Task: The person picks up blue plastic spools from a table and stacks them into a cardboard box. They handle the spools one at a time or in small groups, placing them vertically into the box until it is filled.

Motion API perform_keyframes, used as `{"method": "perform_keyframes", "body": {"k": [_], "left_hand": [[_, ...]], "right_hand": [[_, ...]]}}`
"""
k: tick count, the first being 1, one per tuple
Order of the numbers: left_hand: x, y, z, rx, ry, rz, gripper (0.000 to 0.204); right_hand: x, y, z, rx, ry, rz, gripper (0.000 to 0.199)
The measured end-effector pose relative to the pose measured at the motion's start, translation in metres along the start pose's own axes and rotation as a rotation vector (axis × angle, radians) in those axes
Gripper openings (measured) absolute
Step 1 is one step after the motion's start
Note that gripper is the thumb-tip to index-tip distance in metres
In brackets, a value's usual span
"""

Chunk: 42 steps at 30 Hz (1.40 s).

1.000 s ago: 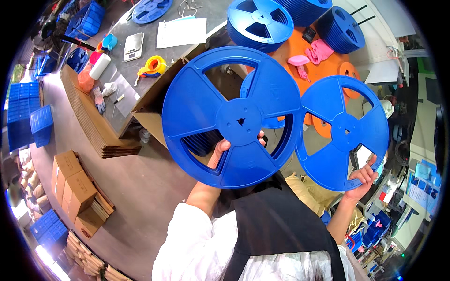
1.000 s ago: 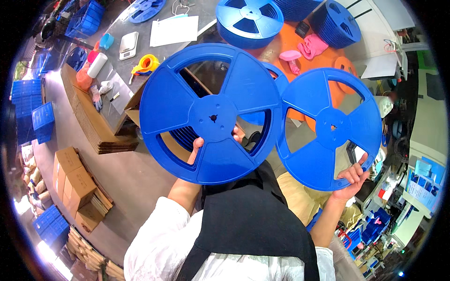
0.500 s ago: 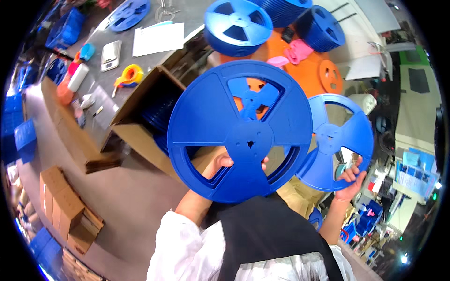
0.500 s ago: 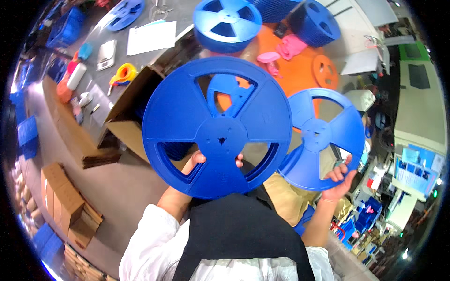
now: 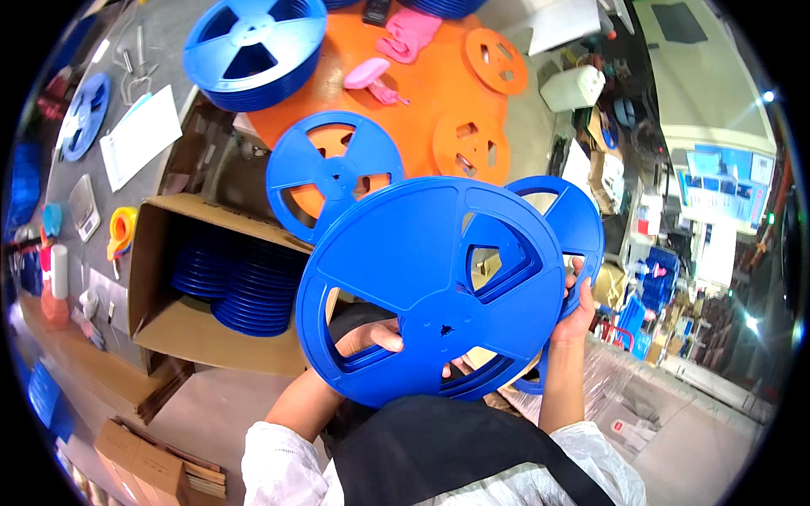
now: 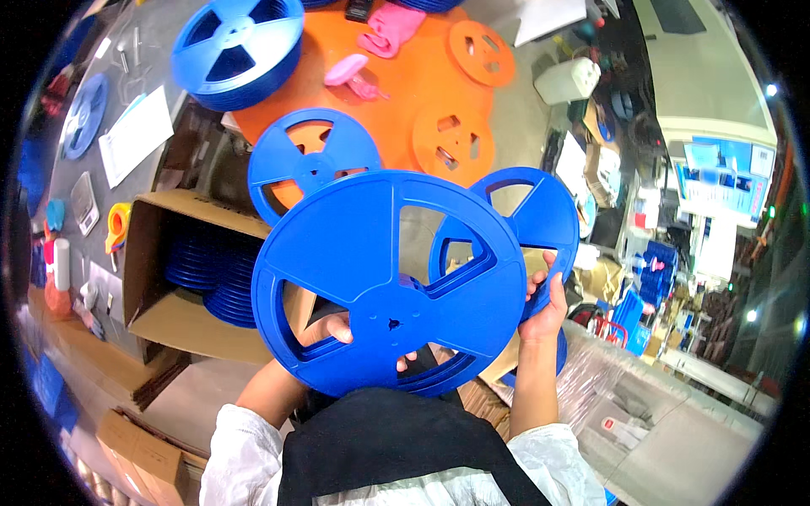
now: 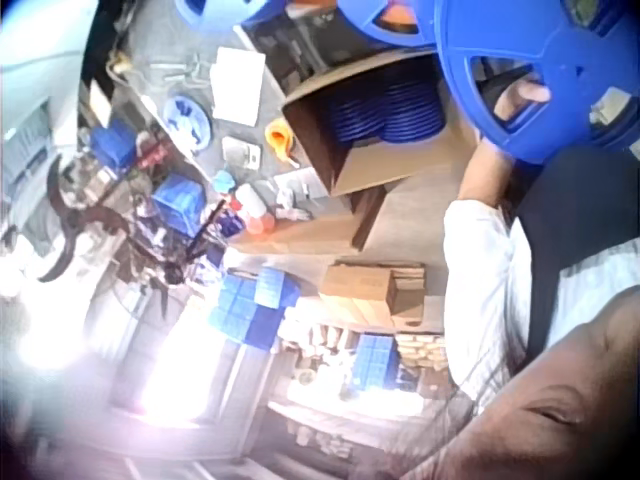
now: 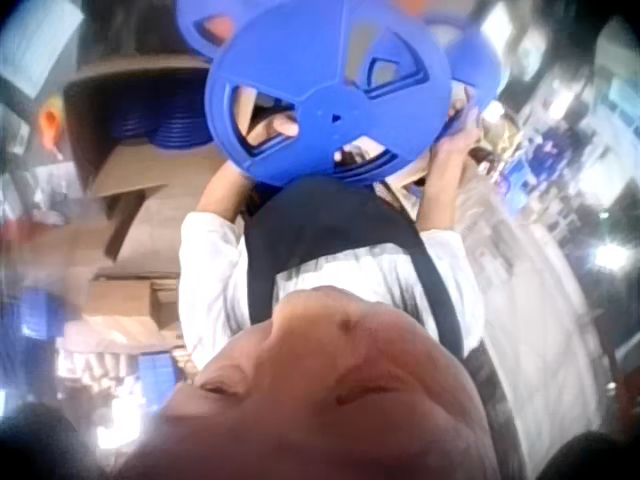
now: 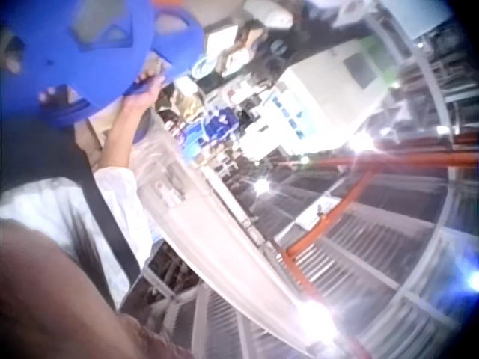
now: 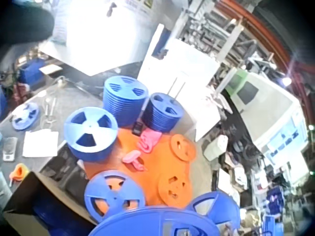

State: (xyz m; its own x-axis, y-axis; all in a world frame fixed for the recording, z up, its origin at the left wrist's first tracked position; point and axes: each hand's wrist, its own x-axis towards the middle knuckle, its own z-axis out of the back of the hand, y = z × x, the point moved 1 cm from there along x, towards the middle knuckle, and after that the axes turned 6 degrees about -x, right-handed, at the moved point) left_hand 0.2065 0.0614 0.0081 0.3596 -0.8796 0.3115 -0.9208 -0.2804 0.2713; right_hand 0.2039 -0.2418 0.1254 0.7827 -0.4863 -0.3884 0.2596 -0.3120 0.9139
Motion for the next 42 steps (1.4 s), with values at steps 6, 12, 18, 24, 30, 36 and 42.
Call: {"method": "perform_keyframes", "body": {"k": [6, 12, 18, 24, 30, 36, 42], "left_hand": [[0.01, 0.005, 0.015, -0.128, -0.1, 0.062, 0.096], [0.019, 0.011, 0.032, -0.169, -0.09, 0.07, 0.096], [0.025, 0.014, 0.046, -0.208, -0.035, 0.056, 0.094], [0.014, -0.004, 0.011, -0.111, -0.289, -0.108, 0.091], [-0.057, -0.02, 0.017, -0.14, -0.232, -0.8, 0.084], [-0.117, -0.062, -0.02, 0.137, -0.258, -0.814, 0.067], [-0.102, -0.06, -0.026, 0.237, -0.252, -0.902, 0.068]], "right_hand": [[0.002, -0.015, 0.021, 0.031, -0.093, -0.022, 0.047], [0.011, -0.02, 0.028, -0.006, -0.136, -0.045, 0.05], [0.016, -0.02, 0.025, -0.029, -0.175, -0.066, 0.051], [0.026, -0.011, 0.038, 0.114, -0.019, -0.067, 0.056], [0.02, 0.008, 0.063, 0.508, 0.263, 0.015, 0.054], [0.024, 0.0, 0.051, 0.759, 0.436, -0.049, 0.05], [0.032, -0.008, 0.02, 0.841, 0.536, -0.118, 0.05]]}}
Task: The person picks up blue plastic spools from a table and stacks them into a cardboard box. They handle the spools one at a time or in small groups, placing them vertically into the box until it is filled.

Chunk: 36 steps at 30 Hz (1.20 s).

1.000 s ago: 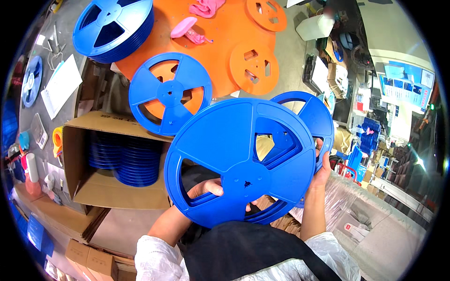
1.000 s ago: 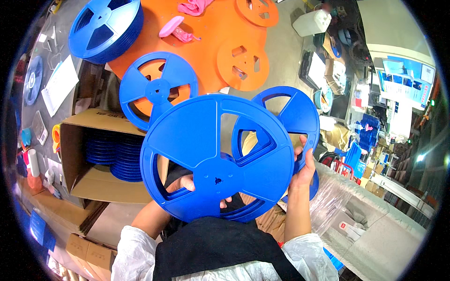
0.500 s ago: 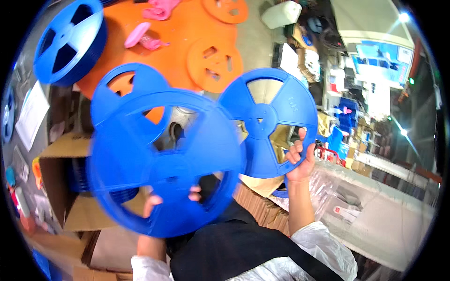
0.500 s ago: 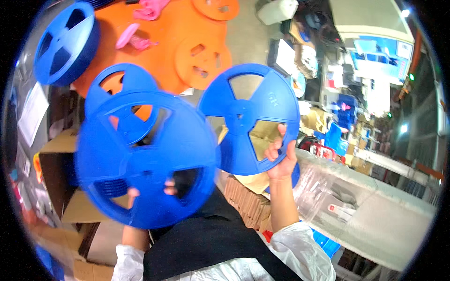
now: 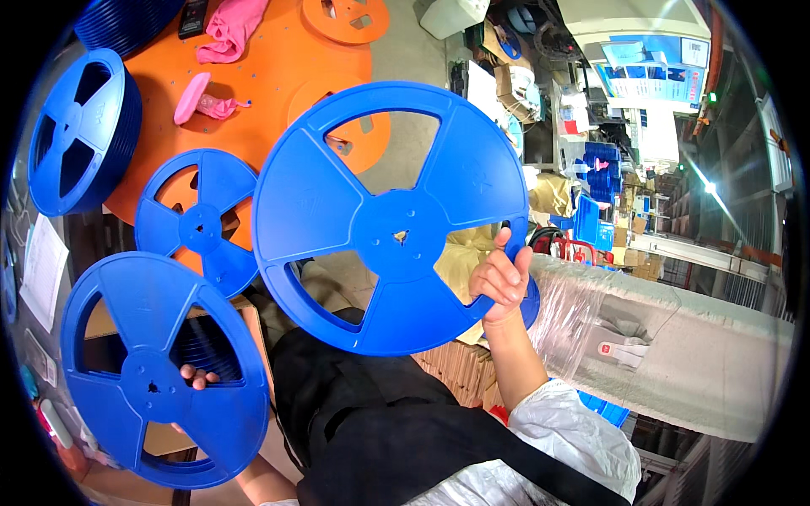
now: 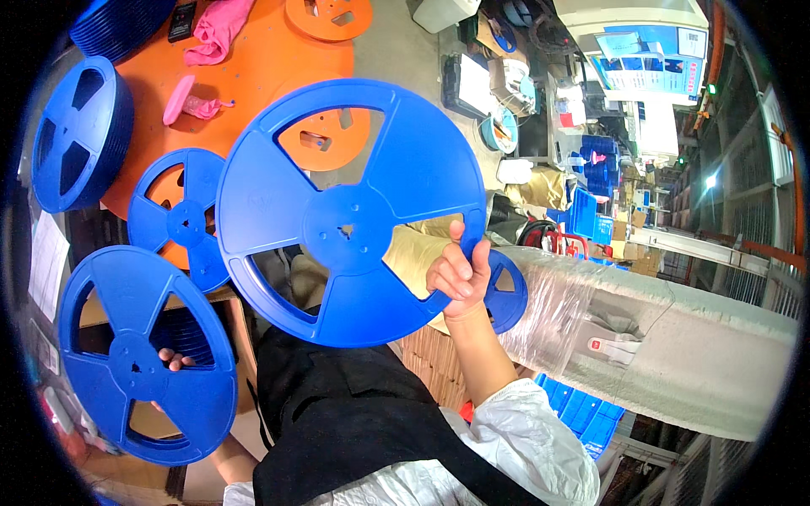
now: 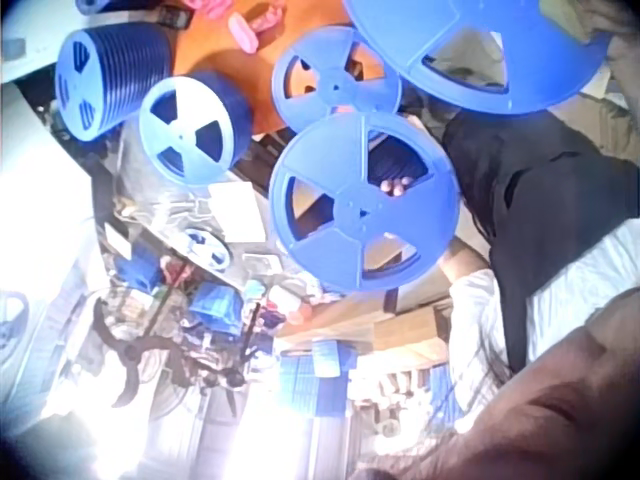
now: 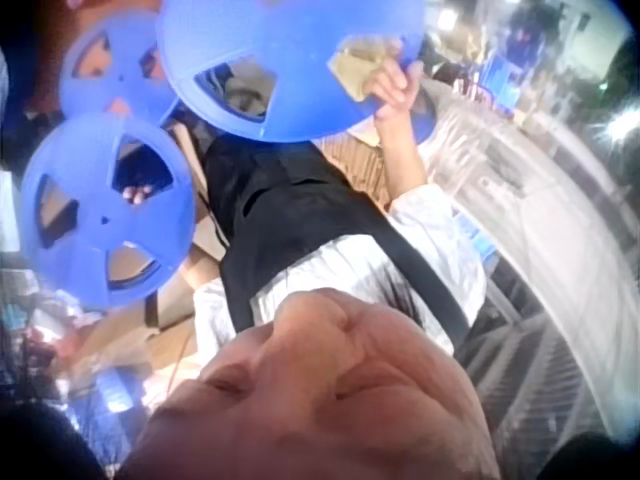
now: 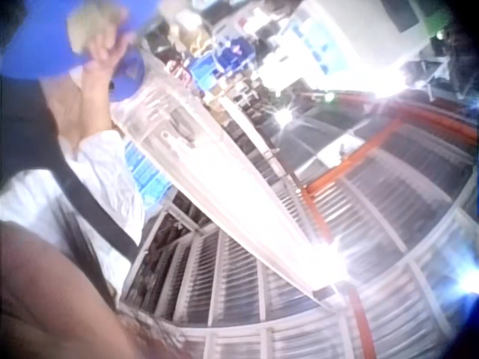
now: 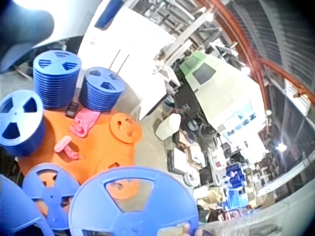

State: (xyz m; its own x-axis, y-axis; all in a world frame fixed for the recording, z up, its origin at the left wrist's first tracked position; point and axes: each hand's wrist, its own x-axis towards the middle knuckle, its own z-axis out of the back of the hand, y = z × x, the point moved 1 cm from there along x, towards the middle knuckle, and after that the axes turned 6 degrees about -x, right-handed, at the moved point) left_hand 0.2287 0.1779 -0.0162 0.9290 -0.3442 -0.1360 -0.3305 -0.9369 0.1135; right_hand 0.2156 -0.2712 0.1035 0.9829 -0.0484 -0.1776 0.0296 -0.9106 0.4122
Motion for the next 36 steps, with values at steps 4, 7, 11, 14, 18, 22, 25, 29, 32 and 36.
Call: {"method": "perform_keyframes", "body": {"k": [4, 7, 11, 14, 18, 22, 25, 29, 32, 36], "left_hand": [[-0.006, 0.007, 0.02, -0.016, -0.056, 0.027, 0.069], [0.002, 0.02, 0.017, -0.036, -0.032, 0.041, 0.071], [-0.009, 0.023, 0.039, 0.027, -0.089, -0.032, 0.075], [-0.003, 0.04, 0.026, 0.117, -0.132, -0.089, 0.074], [0.003, 0.049, 0.006, 0.154, -0.354, -0.017, 0.077], [0.021, 0.064, -0.018, 0.493, -0.623, -0.062, 0.07], [0.042, 0.082, -0.005, 0.615, -0.452, 0.028, 0.059], [0.057, 0.103, -0.011, 0.482, -0.393, 0.228, 0.069], [0.08, 0.127, -0.031, 0.284, -0.231, 0.252, 0.073], [0.084, 0.148, -0.033, 0.018, -0.07, 0.382, 0.078]], "right_hand": [[0.002, -0.007, -0.001, 0.018, -0.039, -0.036, 0.053], [0.007, -0.015, -0.005, 0.01, -0.092, -0.055, 0.056], [0.013, -0.023, -0.005, 0.006, -0.131, -0.079, 0.059], [0.015, -0.027, -0.001, -0.021, -0.153, -0.092, 0.06], [0.015, -0.029, -0.005, -0.161, -0.215, -0.074, 0.064], [0.019, -0.045, -0.03, -0.599, -0.204, -0.078, 0.073], [0.026, -0.096, -0.075, -0.859, 0.08, -0.254, 0.072], [0.012, -0.189, -0.119, -1.617, 0.517, -0.246, 0.064], [0.006, -0.221, -0.12, -1.532, 0.605, -0.265, 0.074], [0.007, -0.234, -0.128, -1.505, 0.634, -0.281, 0.083]]}}
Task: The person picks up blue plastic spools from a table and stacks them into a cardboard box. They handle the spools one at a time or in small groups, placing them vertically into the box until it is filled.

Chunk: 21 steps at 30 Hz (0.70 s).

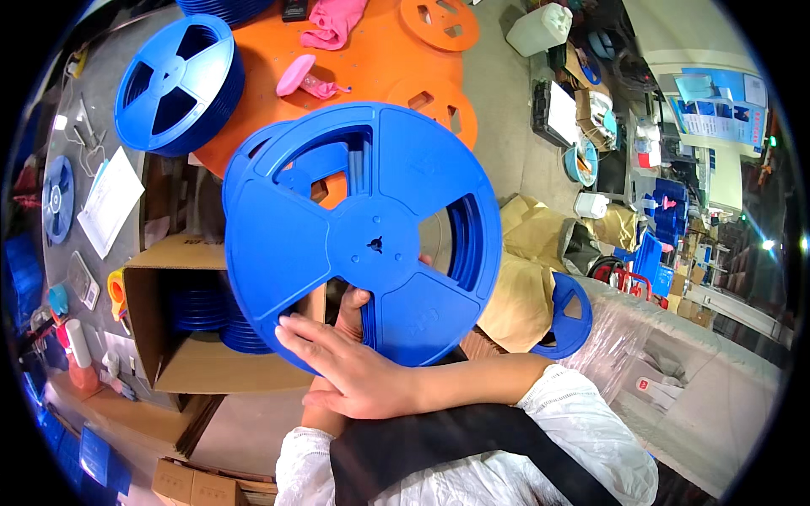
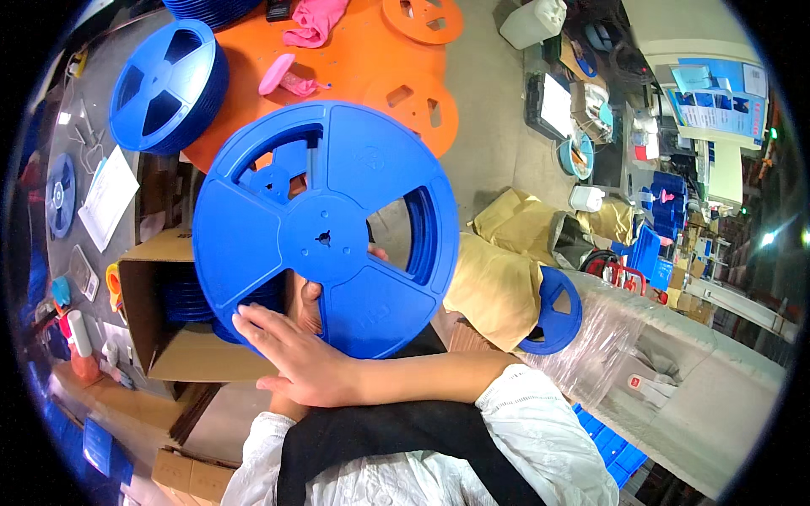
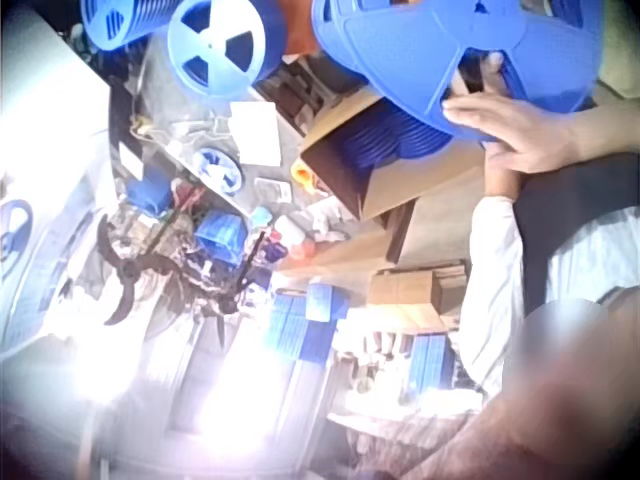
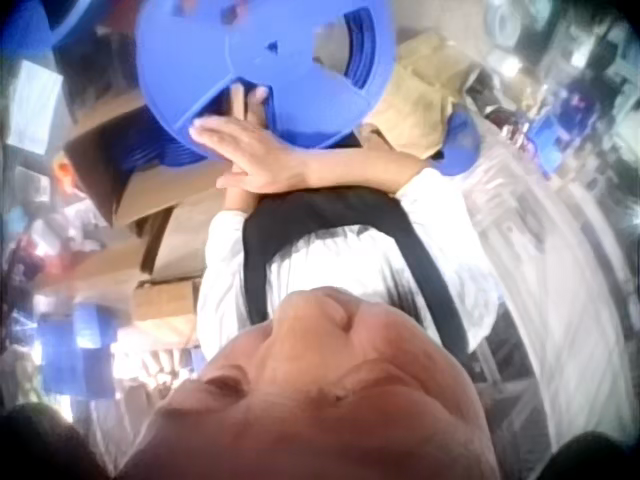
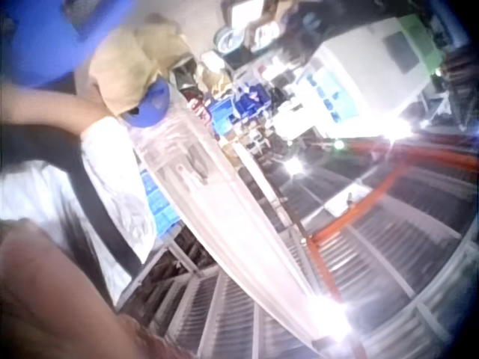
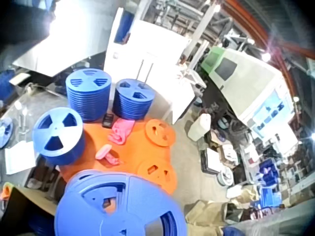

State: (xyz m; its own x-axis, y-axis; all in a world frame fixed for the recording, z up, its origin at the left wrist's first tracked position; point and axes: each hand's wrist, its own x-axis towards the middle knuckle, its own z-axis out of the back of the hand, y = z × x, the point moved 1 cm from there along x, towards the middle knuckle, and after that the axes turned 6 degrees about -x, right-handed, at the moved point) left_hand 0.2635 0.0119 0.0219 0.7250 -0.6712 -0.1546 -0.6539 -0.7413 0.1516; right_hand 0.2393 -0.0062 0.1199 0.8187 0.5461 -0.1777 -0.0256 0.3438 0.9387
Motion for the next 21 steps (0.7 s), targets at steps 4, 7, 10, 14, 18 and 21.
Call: {"method": "perform_keyframes", "body": {"k": [4, 7, 10, 14, 18, 21], "left_hand": [[-0.017, 0.012, 0.015, -0.114, 0.006, -0.081, 0.08], [-0.03, 0.003, 0.0, -0.106, -0.268, -0.144, 0.078], [-0.03, -0.007, 0.008, -0.055, 0.127, -0.14, 0.077], [-0.034, -0.011, 0.024, -0.112, 0.282, -0.154, 0.077], [-0.047, -0.017, 0.026, -0.098, 0.228, -0.209, 0.07], [-0.06, -0.025, 0.023, -0.181, 0.111, -0.222, 0.067]], "right_hand": [[-0.009, 0.015, 0.027, -0.124, -0.028, 0.131, 0.081], [-0.032, 0.011, 0.083, -0.393, -0.232, 0.102, 0.066], [-0.051, -0.006, 0.121, -0.665, -0.531, -0.088, 0.057], [-0.058, -0.036, 0.133, -0.675, -0.687, -0.151, 0.064], [-0.047, -0.059, 0.113, -0.136, -0.598, -0.134, 0.069], [-0.028, -0.049, 0.094, -0.035, -0.581, -0.139, 0.072]]}}
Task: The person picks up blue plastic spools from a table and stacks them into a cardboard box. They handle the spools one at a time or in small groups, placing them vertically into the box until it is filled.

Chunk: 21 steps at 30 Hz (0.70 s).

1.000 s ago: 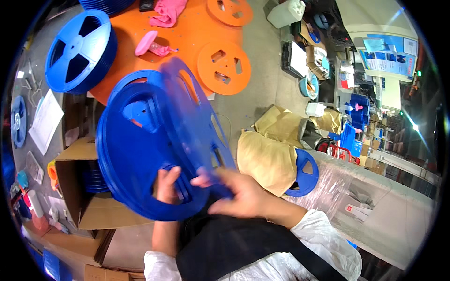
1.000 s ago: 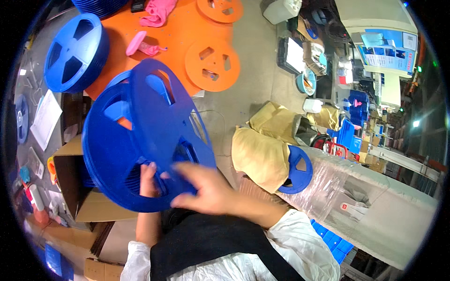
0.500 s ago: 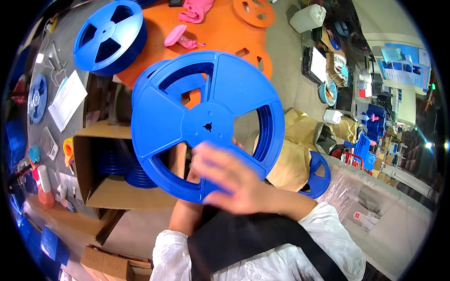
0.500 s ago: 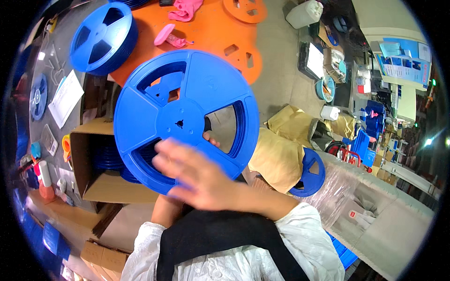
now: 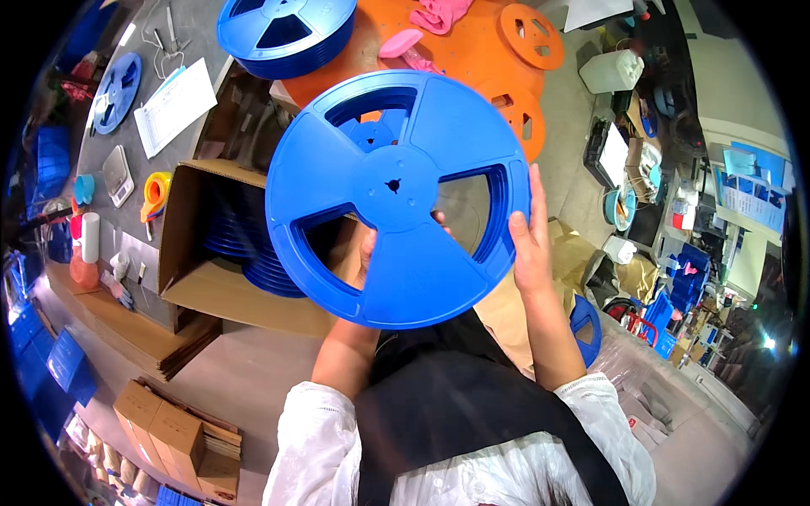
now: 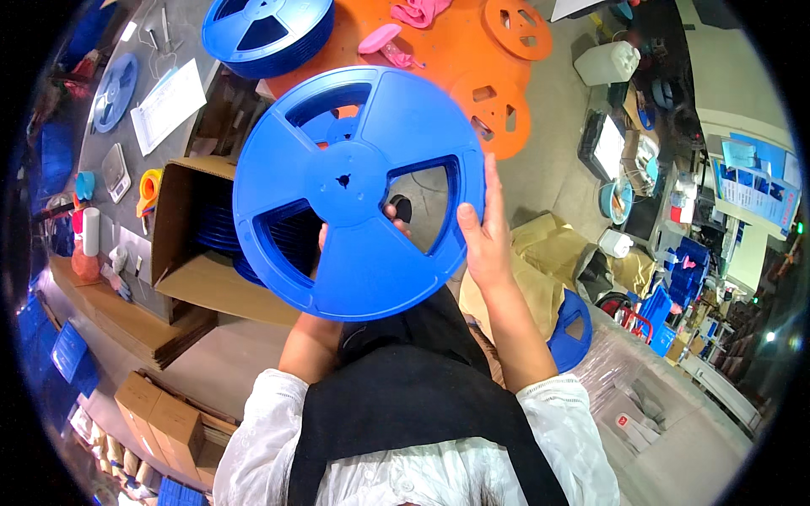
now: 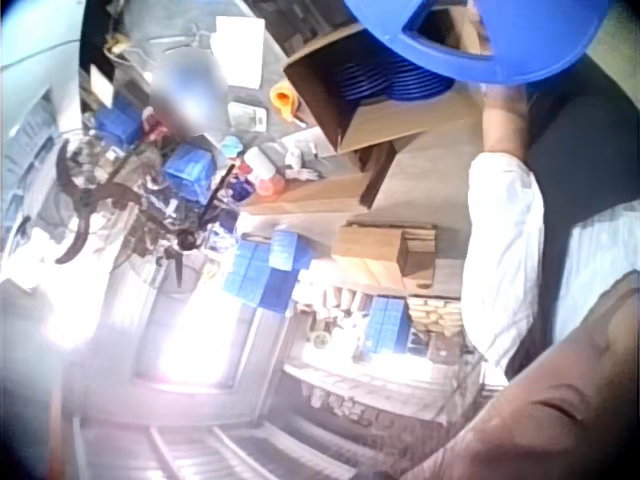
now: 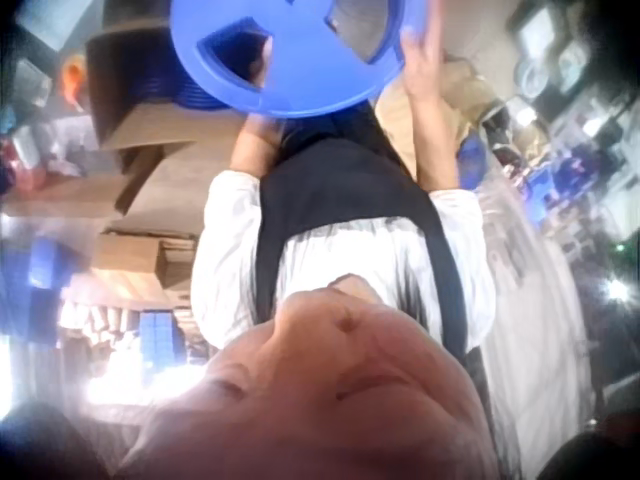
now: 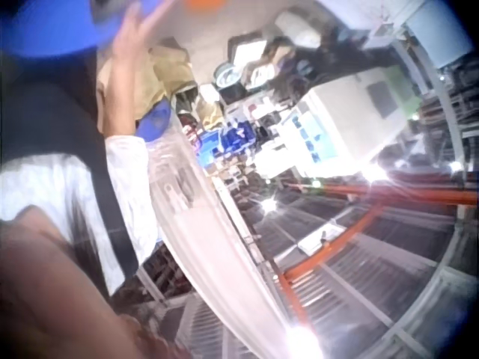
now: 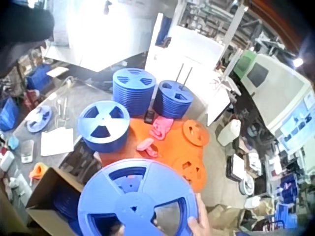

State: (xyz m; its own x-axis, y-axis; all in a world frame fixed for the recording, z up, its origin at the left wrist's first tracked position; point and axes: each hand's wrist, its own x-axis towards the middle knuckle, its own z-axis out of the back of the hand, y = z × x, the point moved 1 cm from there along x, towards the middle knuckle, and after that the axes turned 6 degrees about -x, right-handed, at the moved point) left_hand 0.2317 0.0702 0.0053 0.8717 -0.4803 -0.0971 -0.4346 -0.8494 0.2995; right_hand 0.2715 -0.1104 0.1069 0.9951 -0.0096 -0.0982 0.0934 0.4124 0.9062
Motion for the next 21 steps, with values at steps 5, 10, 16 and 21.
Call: {"method": "perform_keyframes", "body": {"k": [5, 10, 16, 21], "left_hand": [[-0.015, -0.012, 0.003, -0.08, -0.014, -0.087, 0.064], [-0.051, -0.031, 0.013, -0.044, -0.095, -0.209, 0.067], [-0.211, -0.061, 0.062, 0.139, -0.676, -0.442, 0.059], [-0.256, -0.117, 0.095, 0.528, -0.928, -0.913, 0.052]], "right_hand": [[0.006, 0.01, -0.024, 0.068, 0.078, -0.037, 0.071], [0.005, -0.002, -0.049, -0.02, 0.21, -0.035, 0.067], [-0.038, -0.043, -0.066, -0.264, 0.525, -0.171, 0.056], [-0.074, -0.07, -0.085, -0.311, 0.77, -0.316, 0.05]]}}
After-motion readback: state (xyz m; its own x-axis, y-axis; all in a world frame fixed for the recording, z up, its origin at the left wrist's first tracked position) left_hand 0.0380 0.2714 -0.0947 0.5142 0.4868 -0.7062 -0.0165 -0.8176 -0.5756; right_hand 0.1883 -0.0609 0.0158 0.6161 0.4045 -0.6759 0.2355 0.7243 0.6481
